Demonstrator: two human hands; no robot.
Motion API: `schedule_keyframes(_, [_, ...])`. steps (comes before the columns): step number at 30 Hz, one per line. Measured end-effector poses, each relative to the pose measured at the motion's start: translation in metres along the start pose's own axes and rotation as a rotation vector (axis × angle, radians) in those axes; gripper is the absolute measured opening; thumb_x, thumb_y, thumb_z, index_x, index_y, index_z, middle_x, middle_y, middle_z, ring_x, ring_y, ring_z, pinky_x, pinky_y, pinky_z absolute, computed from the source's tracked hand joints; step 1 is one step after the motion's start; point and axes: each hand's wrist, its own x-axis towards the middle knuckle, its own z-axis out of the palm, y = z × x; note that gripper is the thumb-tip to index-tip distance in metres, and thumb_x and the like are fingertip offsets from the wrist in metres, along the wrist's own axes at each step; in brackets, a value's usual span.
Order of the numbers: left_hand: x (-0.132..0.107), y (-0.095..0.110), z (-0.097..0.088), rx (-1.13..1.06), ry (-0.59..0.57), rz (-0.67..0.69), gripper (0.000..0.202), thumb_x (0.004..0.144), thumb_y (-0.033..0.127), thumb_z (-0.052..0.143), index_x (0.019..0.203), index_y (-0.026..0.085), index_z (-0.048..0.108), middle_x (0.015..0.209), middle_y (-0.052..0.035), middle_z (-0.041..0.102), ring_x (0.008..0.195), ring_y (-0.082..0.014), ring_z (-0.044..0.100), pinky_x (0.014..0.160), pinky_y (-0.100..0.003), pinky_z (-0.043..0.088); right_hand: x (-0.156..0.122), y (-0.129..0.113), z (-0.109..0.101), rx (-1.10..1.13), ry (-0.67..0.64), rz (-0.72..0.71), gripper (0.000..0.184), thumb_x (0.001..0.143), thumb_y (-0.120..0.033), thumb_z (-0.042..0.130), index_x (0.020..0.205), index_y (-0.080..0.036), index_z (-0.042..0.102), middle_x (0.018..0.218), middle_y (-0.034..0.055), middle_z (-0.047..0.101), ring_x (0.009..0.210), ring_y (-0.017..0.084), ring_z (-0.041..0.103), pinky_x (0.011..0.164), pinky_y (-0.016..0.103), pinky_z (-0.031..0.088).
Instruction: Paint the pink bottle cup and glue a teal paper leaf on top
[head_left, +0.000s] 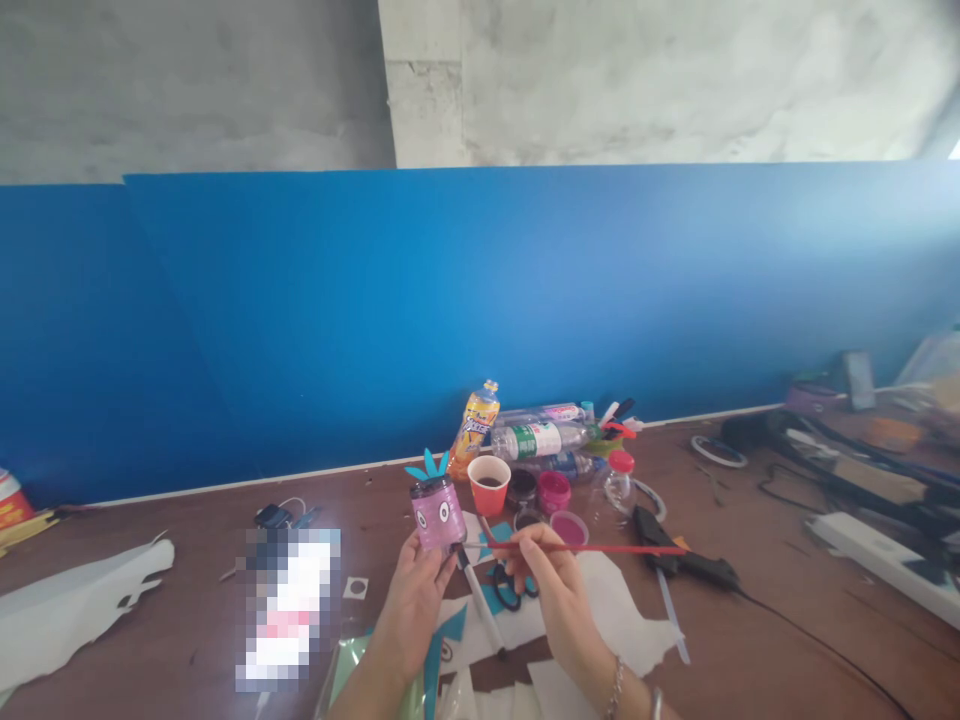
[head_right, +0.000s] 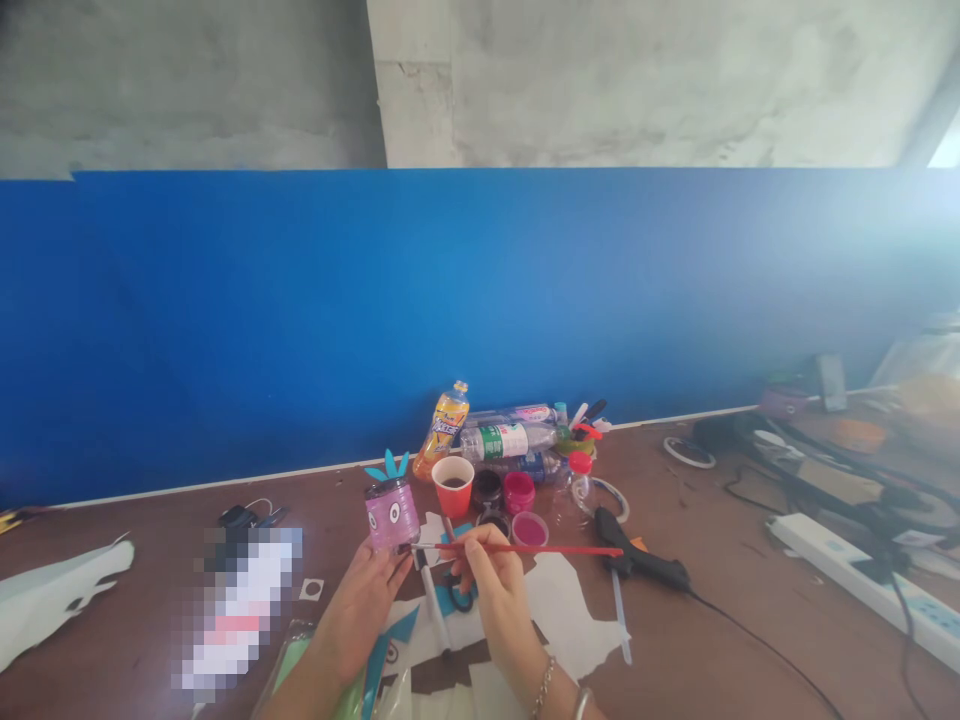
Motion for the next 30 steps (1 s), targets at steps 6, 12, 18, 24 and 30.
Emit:
schedule_keyframes(6, [0.002,-0.001,-0.002,-0.001,-0.013,-0.016,0.039,0.071,0.028,0.073,0.107,0.024,0.060,0.110,-0.0043,0.068,0.112,-0.0217,0.057,0.109,-0.042,0.031,0.003,-0.002,-0.005,0.005,0.053,-0.001,0.029,0.080,-0.046,0.063,0.073,-0.019,0.058,0.059,0.0011,0.061,0.053,0.012,0.051,0.047,0.020,0.039])
schedule_keyframes(12, [0.002,0.000,-0.002,-0.003,-0.004,-0.018,0.042,0.072,0.027,0.072,0.112,0.026,0.058,0.111,-0.0038,0.068,0.115,-0.0210,0.056,0.109,-0.041,0.031,0.001,-0.001,-0.004,0.049,-0.020,0.013,0.028,0.082,-0.046,0.061,0.074,-0.019,0.058,0.063,0.0026,0.064,0.055,0.012,0.052,0.048,0.021,0.039])
schedule_keyframes(18, [0.011,-0.010,-0.010,-0.007,0.048,-0.006,0.036,0.073,0.028,0.070,0.108,0.029,0.059,0.103,-0.0022,0.070,0.108,-0.0194,0.060,0.108,-0.042,0.032,-0.003,-0.004,0.003,-0.001,-0.080,0.019,0.031,0.081,-0.048,0.062,0.076,-0.018,0.059,0.061,0.0031,0.063,0.052,0.011,0.052,0.047,0.021,0.039])
schedule_keyframes(24, [0.008,-0.006,-0.009,-0.017,-0.005,-0.021,0.032,0.074,0.026,0.070,0.105,0.026,0.060,0.107,-0.0031,0.069,0.109,-0.0192,0.059,0.110,-0.042,0.030,0.000,-0.001,-0.001,-0.011,-0.019,0.004,0.032,0.080,-0.049,0.063,0.074,-0.018,0.058,0.062,0.0021,0.062,0.052,0.012,0.051,0.046,0.021,0.040])
schedule_keyframes(30, [0.005,-0.003,-0.008,-0.026,-0.012,-0.021,0.030,0.074,0.028,0.070,0.102,0.025,0.061,0.111,-0.0038,0.069,0.116,-0.0219,0.056,0.111,-0.042,0.029,0.002,0.003,-0.007,0.008,0.035,-0.021,0.027,0.082,-0.046,0.061,0.076,-0.019,0.059,0.059,0.0005,0.060,0.053,0.012,0.050,0.047,0.021,0.038])
